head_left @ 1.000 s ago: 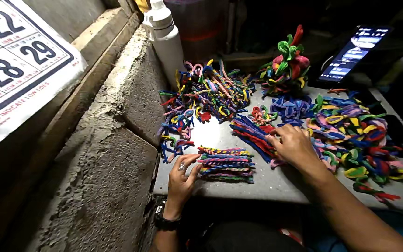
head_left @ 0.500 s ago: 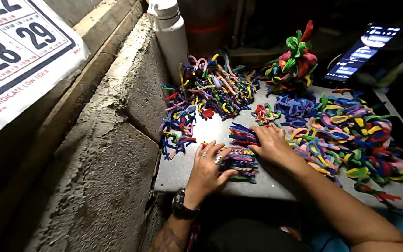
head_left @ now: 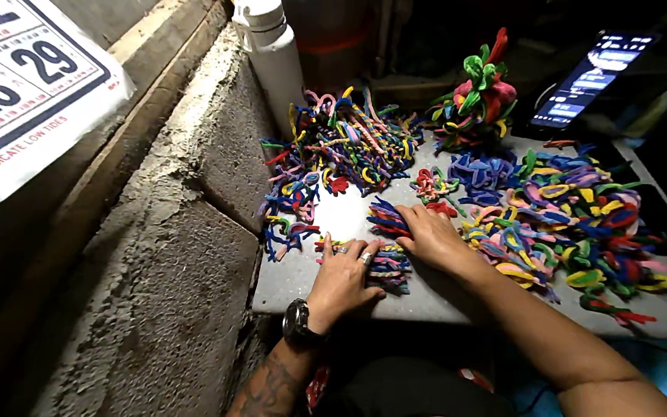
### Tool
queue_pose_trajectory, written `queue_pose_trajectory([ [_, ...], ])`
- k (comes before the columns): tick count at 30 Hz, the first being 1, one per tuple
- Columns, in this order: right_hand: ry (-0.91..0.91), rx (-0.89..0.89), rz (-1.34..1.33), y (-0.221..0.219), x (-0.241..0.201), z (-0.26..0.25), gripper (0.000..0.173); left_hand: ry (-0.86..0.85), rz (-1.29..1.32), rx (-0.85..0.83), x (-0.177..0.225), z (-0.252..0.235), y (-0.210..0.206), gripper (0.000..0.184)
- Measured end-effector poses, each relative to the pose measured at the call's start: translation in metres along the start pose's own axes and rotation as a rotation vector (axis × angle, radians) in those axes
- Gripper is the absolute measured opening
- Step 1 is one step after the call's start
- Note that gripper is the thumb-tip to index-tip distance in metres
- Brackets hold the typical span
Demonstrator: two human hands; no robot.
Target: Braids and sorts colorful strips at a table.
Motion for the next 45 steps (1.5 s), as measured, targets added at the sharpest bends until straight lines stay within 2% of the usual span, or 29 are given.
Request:
queue_pose_trajectory([
  [5, 0.029, -0.029, -0.029, -0.009, -0.019, -0.003, 0.059, 0.178, -0.038, -0.023, -0.022, 0.014, 0.011, 0.087],
  [10, -0.074, 0.024, -0.057, -0.015, -0.010, 0.014, 0.061, 0.330, -0.047, 0.043, -0.023, 0.024, 0.012, 0.084],
  [14, -0.155, 0.068, -0.027, -0.022, -0.002, 0.039, 0.064, 0.460, -0.024, 0.029, -0.009, 0.009, 0.015, 0.086],
  [17, -0.171, 0.066, -0.027, -0.027, -0.003, 0.047, 0.064, 0.492, 0.007, 0.026, -0.004, -0.011, 0.015, 0.085],
  [22, -0.219, 0.081, -0.073, -0.023, 0.003, 0.040, 0.063, 0.525, 0.059, 0.158, -0.003, -0.037, 0.009, 0.091],
  [25, -0.214, 0.091, -0.086, -0.021, 0.008, 0.041, 0.063, 0.483, 0.221, 0.171, -0.007, -0.018, 0.017, 0.096],
  [29, -0.174, 0.116, -0.125, -0.018, 0.017, 0.047, 0.067, 0.352, 0.608, 0.285, -0.043, 0.029, 0.025, 0.076],
  [31, -0.161, 0.126, -0.126, -0.019, 0.020, 0.047, 0.069, 0.285, 0.784, 0.304, -0.065, 0.041, 0.017, 0.067],
  [33, -0.144, 0.140, -0.117, -0.018, 0.018, 0.048, 0.068, 0.263, 0.861, 0.309, -0.078, 0.042, 0.011, 0.065],
  [38, -0.159, 0.131, -0.121, -0.017, 0.016, 0.050, 0.068, 0.225, 0.791, 0.317, -0.095, 0.020, 0.023, 0.075],
  [40, -0.156, 0.127, -0.113, -0.018, 0.016, 0.052, 0.067, 0.245, 0.763, 0.316, -0.095, 0.014, 0.028, 0.069],
  [43, -0.152, 0.133, -0.110, -0.019, 0.017, 0.055, 0.069, 0.215, 0.645, 0.323, -0.081, 0.003, 0.037, 0.056],
  [45, -0.139, 0.143, -0.113, -0.020, 0.015, 0.057, 0.071, 0.165, 0.528, 0.288, -0.061, -0.004, 0.039, 0.061],
])
Point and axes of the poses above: each hand's wrist, its own z-axis away from the middle knuckle, its own y-axis out of the back of the hand, x = y × z, the point moved 4 cm from there along -z, towards the middle knuckle, and after that the axes turned 6 degrees about -x, right-handed, at the moved point
